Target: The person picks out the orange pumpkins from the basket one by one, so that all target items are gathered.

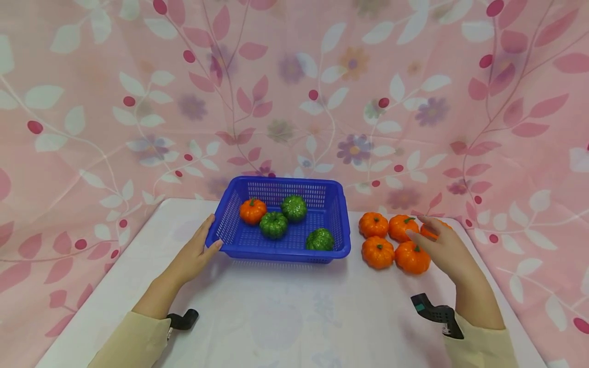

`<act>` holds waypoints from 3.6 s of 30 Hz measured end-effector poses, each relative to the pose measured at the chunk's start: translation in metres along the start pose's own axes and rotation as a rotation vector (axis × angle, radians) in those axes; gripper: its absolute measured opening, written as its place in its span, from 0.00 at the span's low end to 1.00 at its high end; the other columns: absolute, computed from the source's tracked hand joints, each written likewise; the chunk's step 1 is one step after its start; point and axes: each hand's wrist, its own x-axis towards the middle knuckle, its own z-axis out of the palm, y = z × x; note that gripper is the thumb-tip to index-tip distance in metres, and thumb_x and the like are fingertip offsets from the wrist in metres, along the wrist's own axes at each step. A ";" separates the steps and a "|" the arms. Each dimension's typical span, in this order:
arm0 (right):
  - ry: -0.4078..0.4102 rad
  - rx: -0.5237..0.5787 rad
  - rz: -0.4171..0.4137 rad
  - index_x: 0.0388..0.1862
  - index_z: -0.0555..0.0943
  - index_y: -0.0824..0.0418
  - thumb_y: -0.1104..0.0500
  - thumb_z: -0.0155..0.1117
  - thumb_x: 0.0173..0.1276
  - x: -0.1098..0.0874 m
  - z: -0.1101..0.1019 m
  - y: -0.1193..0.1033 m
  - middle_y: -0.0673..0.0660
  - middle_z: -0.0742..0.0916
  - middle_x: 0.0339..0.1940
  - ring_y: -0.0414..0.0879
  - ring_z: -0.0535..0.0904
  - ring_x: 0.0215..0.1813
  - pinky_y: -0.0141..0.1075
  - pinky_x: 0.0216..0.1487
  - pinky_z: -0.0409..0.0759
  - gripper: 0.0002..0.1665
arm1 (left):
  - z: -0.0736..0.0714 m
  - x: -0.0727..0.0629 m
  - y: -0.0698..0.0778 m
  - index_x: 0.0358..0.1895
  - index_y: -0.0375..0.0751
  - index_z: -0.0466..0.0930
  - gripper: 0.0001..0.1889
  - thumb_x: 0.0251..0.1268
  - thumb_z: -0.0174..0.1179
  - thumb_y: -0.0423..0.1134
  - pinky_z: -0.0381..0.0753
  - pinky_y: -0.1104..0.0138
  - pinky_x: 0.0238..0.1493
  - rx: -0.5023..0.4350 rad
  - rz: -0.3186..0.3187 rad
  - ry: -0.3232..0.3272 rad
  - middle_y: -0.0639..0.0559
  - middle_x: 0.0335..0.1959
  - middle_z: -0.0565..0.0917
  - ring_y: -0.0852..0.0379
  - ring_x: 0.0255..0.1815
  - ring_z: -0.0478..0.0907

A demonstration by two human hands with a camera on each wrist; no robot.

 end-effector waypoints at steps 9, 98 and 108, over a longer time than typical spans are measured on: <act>0.010 0.054 -0.110 0.79 0.61 0.61 0.45 0.55 0.78 0.013 0.012 -0.073 0.70 0.70 0.72 0.72 0.65 0.70 0.68 0.63 0.68 0.38 | 0.000 0.001 -0.001 0.81 0.37 0.39 0.41 0.79 0.50 0.51 0.49 0.45 0.77 0.009 -0.015 -0.011 0.41 0.82 0.46 0.41 0.81 0.47; -0.405 0.025 -0.060 0.79 0.61 0.56 0.56 0.77 0.59 0.217 0.282 -0.187 0.61 0.73 0.72 0.56 0.72 0.66 0.50 0.69 0.70 0.52 | 0.003 -0.001 -0.002 0.81 0.39 0.40 0.42 0.77 0.52 0.52 0.51 0.46 0.77 -0.004 -0.017 0.008 0.43 0.82 0.47 0.42 0.80 0.49; -0.387 -0.014 -0.051 0.75 0.67 0.56 0.53 0.80 0.57 0.225 0.288 -0.182 0.59 0.76 0.69 0.55 0.74 0.65 0.49 0.69 0.72 0.50 | 0.003 -0.001 0.000 0.81 0.37 0.40 0.41 0.77 0.53 0.50 0.51 0.46 0.77 -0.008 -0.017 0.006 0.42 0.82 0.47 0.43 0.81 0.49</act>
